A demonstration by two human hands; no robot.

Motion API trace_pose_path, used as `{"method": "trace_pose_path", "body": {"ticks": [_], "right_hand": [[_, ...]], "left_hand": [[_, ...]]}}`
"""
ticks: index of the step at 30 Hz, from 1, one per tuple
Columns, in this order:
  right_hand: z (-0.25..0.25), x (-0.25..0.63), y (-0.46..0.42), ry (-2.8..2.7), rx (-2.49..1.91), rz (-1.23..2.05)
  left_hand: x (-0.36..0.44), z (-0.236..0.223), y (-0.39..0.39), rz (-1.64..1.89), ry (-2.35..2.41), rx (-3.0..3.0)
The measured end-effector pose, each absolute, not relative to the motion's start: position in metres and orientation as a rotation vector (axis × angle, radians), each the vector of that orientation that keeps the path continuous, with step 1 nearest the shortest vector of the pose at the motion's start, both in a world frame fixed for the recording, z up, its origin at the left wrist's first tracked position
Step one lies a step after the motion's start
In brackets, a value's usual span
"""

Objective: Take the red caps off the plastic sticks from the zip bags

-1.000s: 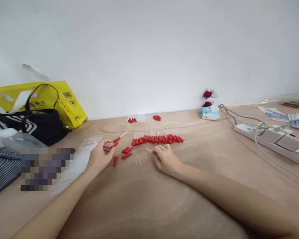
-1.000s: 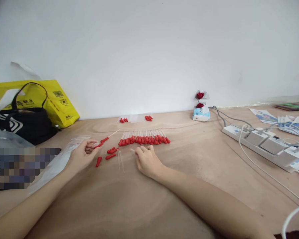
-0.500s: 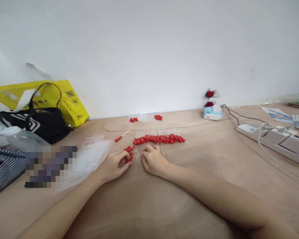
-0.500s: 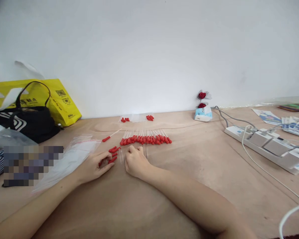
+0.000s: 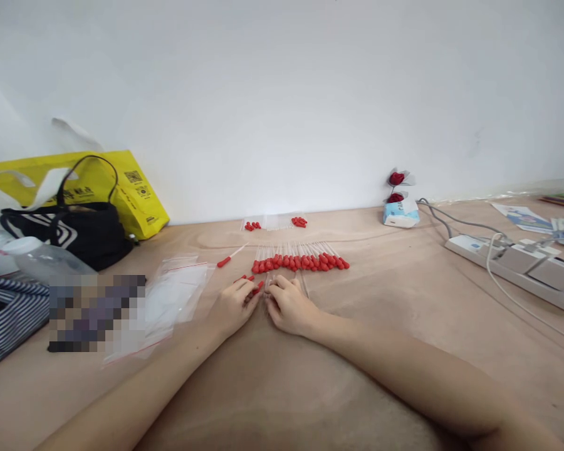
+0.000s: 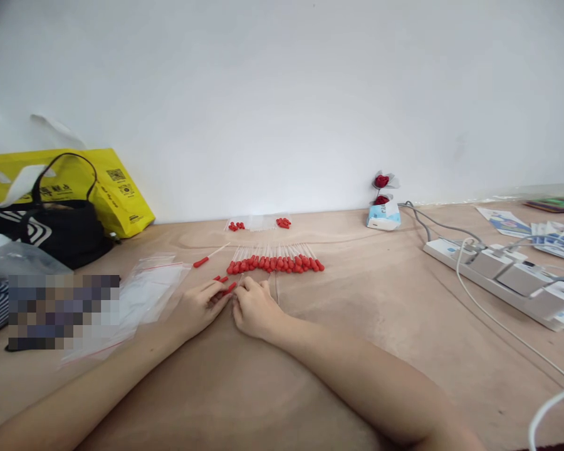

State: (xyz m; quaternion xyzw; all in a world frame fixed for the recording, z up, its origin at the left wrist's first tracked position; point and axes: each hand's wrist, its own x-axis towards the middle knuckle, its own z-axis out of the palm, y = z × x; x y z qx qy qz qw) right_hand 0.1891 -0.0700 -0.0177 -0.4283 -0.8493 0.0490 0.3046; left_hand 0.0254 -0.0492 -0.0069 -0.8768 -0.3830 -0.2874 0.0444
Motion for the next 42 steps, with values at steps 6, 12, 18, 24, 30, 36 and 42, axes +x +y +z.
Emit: {"method": "trace_pose_path", "body": {"ticks": [6,12,18,24,30,36,42], "right_hand": [[-0.016,0.223,-0.071,-2.104,-1.167,0.099],[-0.010,0.242,-0.086,-2.133,-1.218,-0.011],[-0.007,0.201,-0.097,-2.270,-1.235,-0.104],[-0.011,0.198,-0.088,-2.332,-1.222,-0.040],[-0.013,0.215,-0.076,-2.355,-1.166,0.019],[-0.011,0.225,-0.074,-2.280,-1.046,-0.034],[-0.016,0.257,-0.080,-2.060,-1.062,-0.148]], "left_hand": [[0.012,0.015,-0.049,-0.952,-1.277,-2.531],[-0.013,0.026,0.005,-0.648,-1.648,-2.316],[-0.019,0.020,0.042,-0.457,-1.962,-2.248],[-0.021,0.016,0.044,-0.422,-1.974,-2.295],[-0.017,0.013,0.040,-0.443,-1.958,-2.289],[-0.014,0.019,0.037,-0.531,-1.933,-2.204],[0.000,0.035,0.012,-0.898,-1.726,-2.086]]}}
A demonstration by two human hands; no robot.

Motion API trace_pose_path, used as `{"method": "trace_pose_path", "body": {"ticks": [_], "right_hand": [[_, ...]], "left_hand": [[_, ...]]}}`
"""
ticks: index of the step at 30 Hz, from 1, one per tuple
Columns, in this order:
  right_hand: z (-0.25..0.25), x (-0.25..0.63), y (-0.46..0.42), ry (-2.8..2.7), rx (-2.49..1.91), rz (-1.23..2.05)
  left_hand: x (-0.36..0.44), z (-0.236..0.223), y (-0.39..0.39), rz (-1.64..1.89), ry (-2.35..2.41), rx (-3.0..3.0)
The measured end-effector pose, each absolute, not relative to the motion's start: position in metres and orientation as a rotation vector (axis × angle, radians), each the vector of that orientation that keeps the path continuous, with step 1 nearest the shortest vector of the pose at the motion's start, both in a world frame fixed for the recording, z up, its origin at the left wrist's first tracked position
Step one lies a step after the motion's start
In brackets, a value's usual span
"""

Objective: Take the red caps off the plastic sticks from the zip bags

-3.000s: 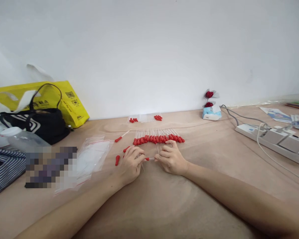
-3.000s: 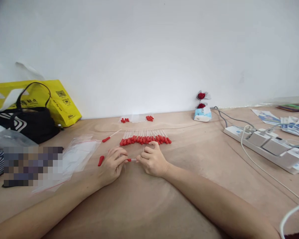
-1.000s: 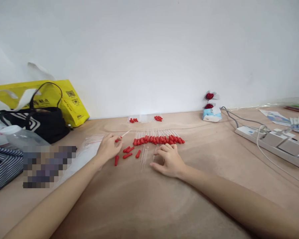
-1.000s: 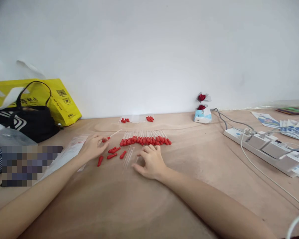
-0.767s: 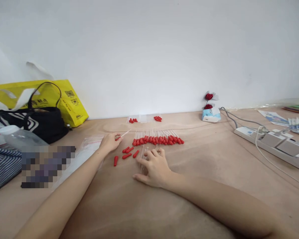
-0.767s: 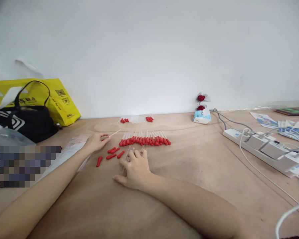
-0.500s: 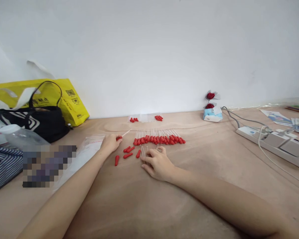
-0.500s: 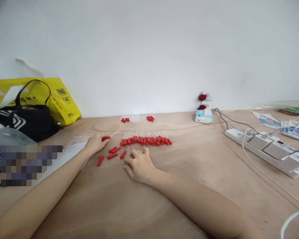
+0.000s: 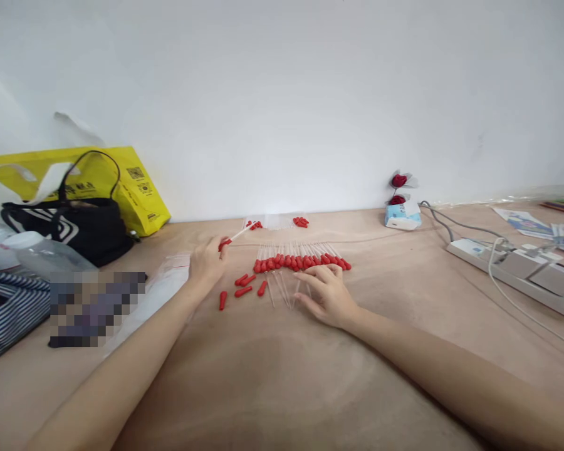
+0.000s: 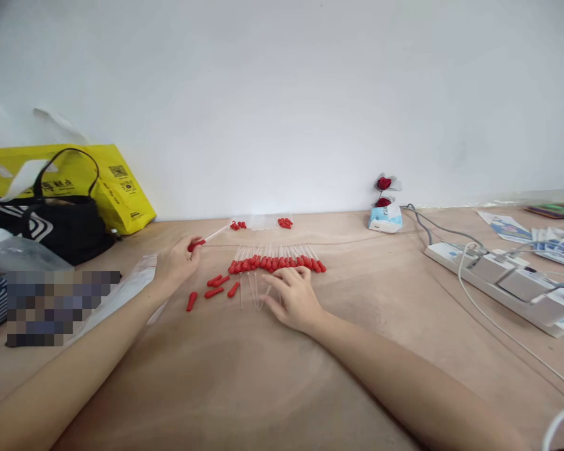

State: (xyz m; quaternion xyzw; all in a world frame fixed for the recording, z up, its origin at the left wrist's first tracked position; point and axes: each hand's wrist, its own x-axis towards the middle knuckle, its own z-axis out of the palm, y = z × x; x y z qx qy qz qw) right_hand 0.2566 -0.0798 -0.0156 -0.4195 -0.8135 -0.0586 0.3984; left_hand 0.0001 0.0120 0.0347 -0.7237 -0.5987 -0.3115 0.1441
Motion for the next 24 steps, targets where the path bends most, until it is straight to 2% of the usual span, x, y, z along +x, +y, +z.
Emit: {"method": "trace_pose_path", "body": {"ticks": [2,6,9,15,24], "right_hand": [[-0.019,0.268,-0.081,-2.006,-1.112,-0.215],[-0.021,0.276,-0.081,-2.000,-1.147,-0.335],[-0.021,0.270,-0.078,-2.088,-1.090,-0.356],[-0.025,0.260,-0.071,-2.137,-0.968,-0.343],[-0.023,0.260,-0.075,-2.142,-0.853,-0.436]], "left_hand": [[0.013,0.031,-0.009,-1.049,-1.526,-2.229],[0.043,0.013,-0.050,-1.079,-1.076,-2.616],[0.059,0.001,-0.064,-1.113,-0.834,-2.690],[0.067,-0.006,-0.064,-1.172,-0.778,-2.682],[0.065,-0.008,-0.062,-0.980,-0.753,-2.589]]}}
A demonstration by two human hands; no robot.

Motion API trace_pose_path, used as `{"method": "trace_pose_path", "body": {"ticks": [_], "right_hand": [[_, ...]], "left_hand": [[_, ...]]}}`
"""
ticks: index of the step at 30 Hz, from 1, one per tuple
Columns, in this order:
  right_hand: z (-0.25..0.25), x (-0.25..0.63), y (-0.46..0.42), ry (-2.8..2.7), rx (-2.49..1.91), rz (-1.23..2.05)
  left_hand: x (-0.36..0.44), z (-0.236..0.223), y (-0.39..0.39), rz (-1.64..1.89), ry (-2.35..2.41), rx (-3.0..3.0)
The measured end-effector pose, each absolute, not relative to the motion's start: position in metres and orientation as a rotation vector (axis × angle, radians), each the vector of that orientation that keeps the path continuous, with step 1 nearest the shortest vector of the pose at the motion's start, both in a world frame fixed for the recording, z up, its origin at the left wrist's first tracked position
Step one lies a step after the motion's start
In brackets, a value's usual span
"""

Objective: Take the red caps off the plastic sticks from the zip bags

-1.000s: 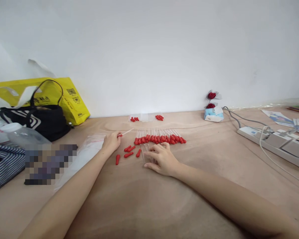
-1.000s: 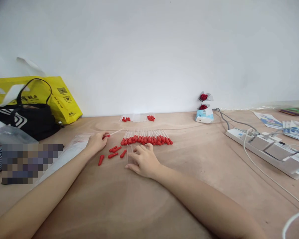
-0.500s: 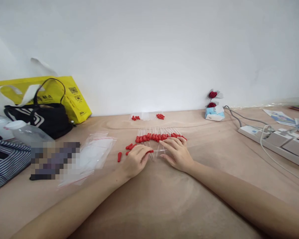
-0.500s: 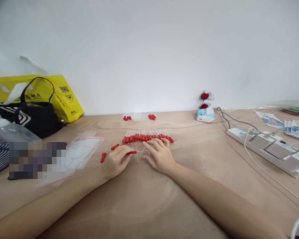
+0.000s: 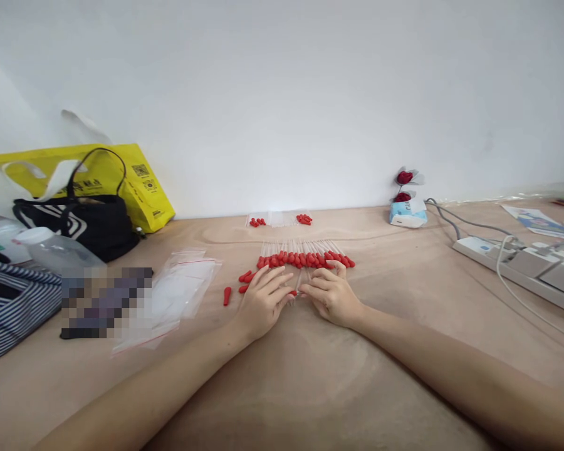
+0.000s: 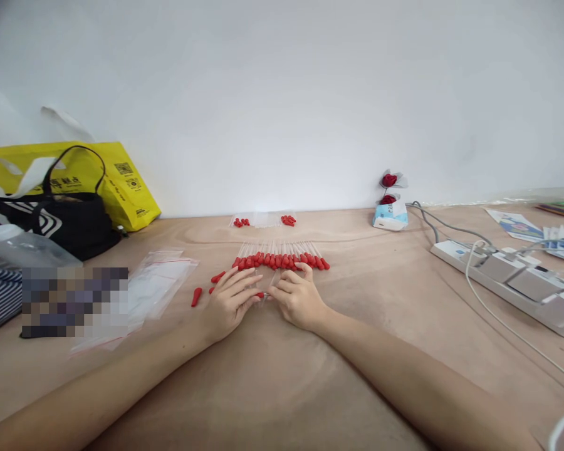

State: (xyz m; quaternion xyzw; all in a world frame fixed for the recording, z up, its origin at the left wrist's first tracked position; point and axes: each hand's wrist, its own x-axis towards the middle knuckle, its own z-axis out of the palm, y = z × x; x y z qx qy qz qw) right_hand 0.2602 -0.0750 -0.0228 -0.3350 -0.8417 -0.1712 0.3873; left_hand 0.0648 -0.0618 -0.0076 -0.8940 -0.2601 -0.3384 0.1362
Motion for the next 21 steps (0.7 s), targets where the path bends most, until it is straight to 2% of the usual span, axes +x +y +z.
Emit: {"method": "trace_pose_path", "body": {"ticks": [10,17,21], "right_hand": [[-0.021,0.263,-0.077,-2.142,-0.796,-0.435],[-0.026,0.274,-0.070,-2.122,-0.946,-0.360],[-0.032,0.265,-0.069,-2.157,-1.004,-0.255]], "left_hand": [[0.058,-0.001,-0.068,-0.891,-0.861,-2.625],[0.018,0.007,-0.062,-1.038,-1.004,-2.545],[0.005,0.016,-0.053,-1.046,-1.261,-2.531]]}}
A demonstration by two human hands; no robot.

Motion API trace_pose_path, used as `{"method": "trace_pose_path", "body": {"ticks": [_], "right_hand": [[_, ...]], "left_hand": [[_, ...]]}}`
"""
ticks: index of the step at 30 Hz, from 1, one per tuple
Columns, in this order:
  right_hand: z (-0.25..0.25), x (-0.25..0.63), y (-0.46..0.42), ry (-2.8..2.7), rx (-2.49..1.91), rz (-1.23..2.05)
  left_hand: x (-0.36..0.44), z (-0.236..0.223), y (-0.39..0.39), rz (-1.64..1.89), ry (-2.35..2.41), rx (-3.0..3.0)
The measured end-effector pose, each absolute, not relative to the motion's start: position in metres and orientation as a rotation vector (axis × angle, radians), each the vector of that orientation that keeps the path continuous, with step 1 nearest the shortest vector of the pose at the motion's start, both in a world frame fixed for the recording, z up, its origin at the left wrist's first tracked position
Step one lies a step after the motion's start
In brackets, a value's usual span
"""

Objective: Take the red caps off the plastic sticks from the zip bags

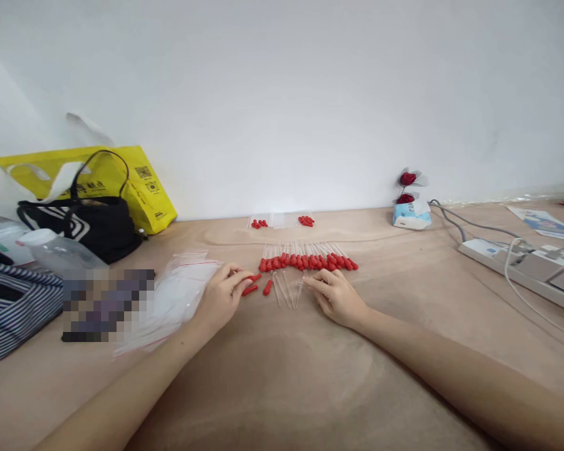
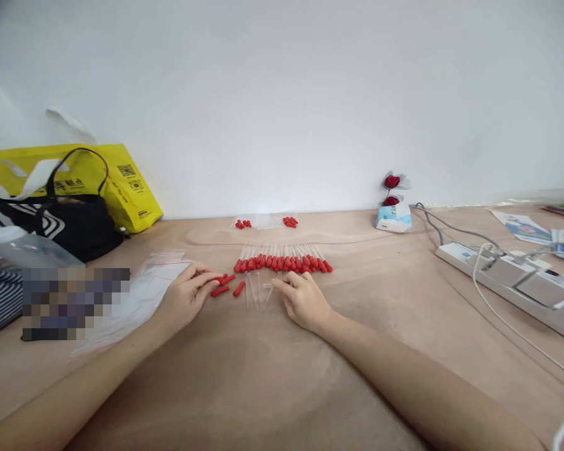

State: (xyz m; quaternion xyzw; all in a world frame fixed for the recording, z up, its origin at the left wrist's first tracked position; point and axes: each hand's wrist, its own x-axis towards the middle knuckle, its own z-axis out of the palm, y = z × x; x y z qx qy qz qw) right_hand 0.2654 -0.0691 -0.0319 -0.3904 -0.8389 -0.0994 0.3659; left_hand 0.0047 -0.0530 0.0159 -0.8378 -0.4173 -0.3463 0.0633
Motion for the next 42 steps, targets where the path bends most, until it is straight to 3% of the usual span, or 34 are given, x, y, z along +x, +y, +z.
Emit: {"method": "trace_pose_path", "body": {"ticks": [6,12,21,28,42], "right_hand": [[-0.030,0.262,-0.068,-2.134,-1.052,-0.110],[-0.022,0.248,-0.052,-2.054,-1.133,-0.059],[-0.019,0.215,-0.050,-2.171,-1.191,-0.082],[-0.018,0.213,-0.063,-2.233,-1.249,0.010],[-0.022,0.261,-0.068,-1.996,-1.161,-0.062]], "left_hand": [[-0.006,0.016,-0.039,-0.897,-1.586,-2.514],[0.000,0.010,-0.036,-1.032,-1.834,-2.505],[-0.005,0.011,-0.031,-1.104,-1.821,-2.440],[0.004,0.020,-0.009,-0.770,-1.888,-2.587],[0.030,0.020,0.012,-0.694,-1.867,-2.783]]}}
